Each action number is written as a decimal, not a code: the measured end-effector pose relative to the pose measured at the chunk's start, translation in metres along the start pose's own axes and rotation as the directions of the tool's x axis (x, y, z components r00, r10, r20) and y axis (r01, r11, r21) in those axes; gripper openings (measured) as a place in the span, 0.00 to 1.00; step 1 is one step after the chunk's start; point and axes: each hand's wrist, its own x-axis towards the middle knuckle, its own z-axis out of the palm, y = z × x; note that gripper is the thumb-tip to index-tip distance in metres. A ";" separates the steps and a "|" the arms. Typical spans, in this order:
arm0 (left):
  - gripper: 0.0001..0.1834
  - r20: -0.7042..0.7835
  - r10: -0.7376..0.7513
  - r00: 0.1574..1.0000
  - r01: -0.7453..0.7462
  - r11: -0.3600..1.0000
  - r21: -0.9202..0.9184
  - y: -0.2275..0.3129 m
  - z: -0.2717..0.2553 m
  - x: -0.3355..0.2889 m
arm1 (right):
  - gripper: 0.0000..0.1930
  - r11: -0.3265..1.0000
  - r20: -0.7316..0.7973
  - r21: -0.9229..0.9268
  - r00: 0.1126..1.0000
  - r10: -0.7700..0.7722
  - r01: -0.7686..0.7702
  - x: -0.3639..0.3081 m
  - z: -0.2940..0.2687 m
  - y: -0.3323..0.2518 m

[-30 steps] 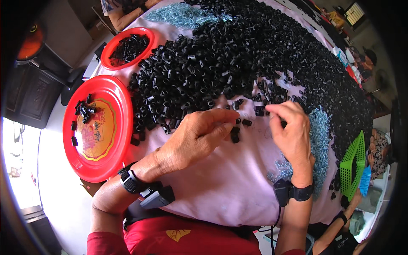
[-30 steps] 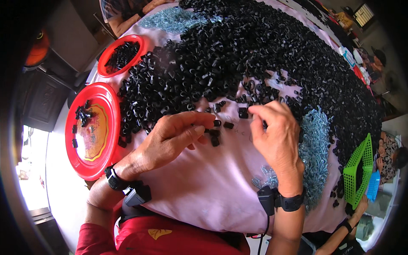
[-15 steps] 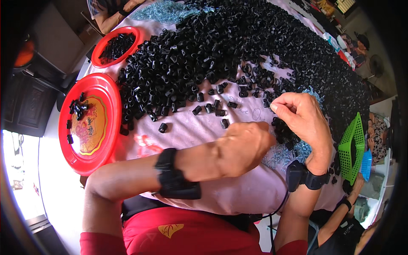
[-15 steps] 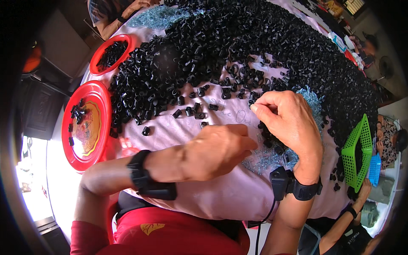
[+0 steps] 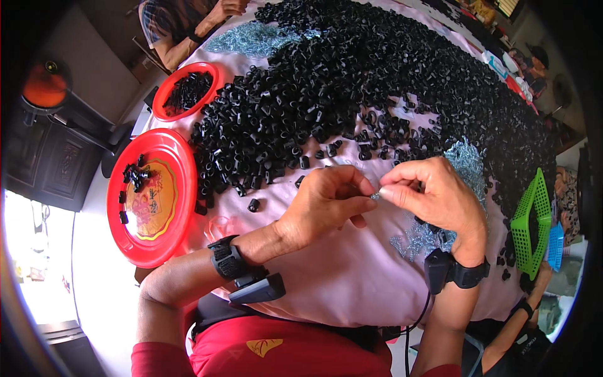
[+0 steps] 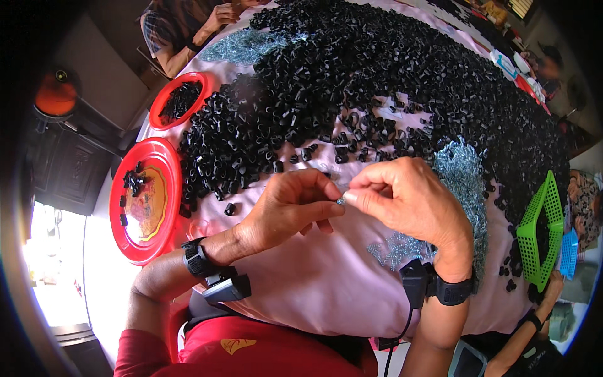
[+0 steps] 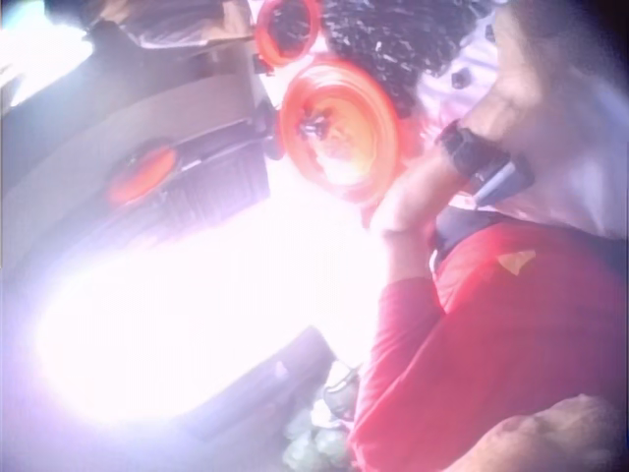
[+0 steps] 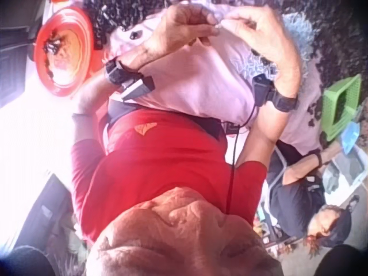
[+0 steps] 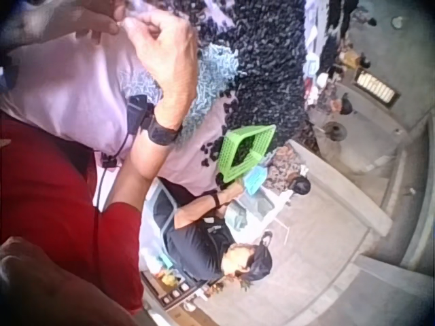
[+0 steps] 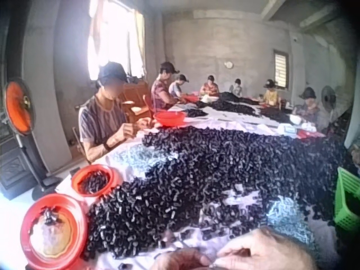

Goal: Sorting and inspecting small black plastic components on a table.

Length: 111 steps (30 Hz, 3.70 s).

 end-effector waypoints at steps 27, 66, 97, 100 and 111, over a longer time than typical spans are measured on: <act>0.11 0.107 0.021 0.994 0.016 0.942 -0.335 -0.024 0.003 -0.001 | 0.04 0.996 0.033 -0.029 0.996 -0.084 0.085 0.011 0.007 -0.013; 0.17 0.120 -0.069 0.990 0.091 0.978 -0.187 -0.010 0.012 -0.015 | 0.02 0.984 0.017 -0.019 0.984 -0.177 0.178 0.005 0.006 -0.016; 0.21 0.022 -0.149 0.989 0.151 0.976 -0.160 0.003 -0.008 -0.020 | 0.03 0.946 0.000 -0.044 0.946 -0.323 0.323 0.006 0.016 -0.018; 0.24 -0.002 0.002 1.000 -0.002 1.000 0.013 -0.006 -0.005 -0.017 | 0.03 0.918 0.026 0.038 0.918 -0.395 0.394 0.006 0.022 -0.022; 0.25 0.022 -0.038 0.999 0.034 0.984 0.175 0.003 -0.010 -0.023 | 0.10 0.975 0.049 -0.220 0.999 -0.012 0.023 0.006 0.004 -0.014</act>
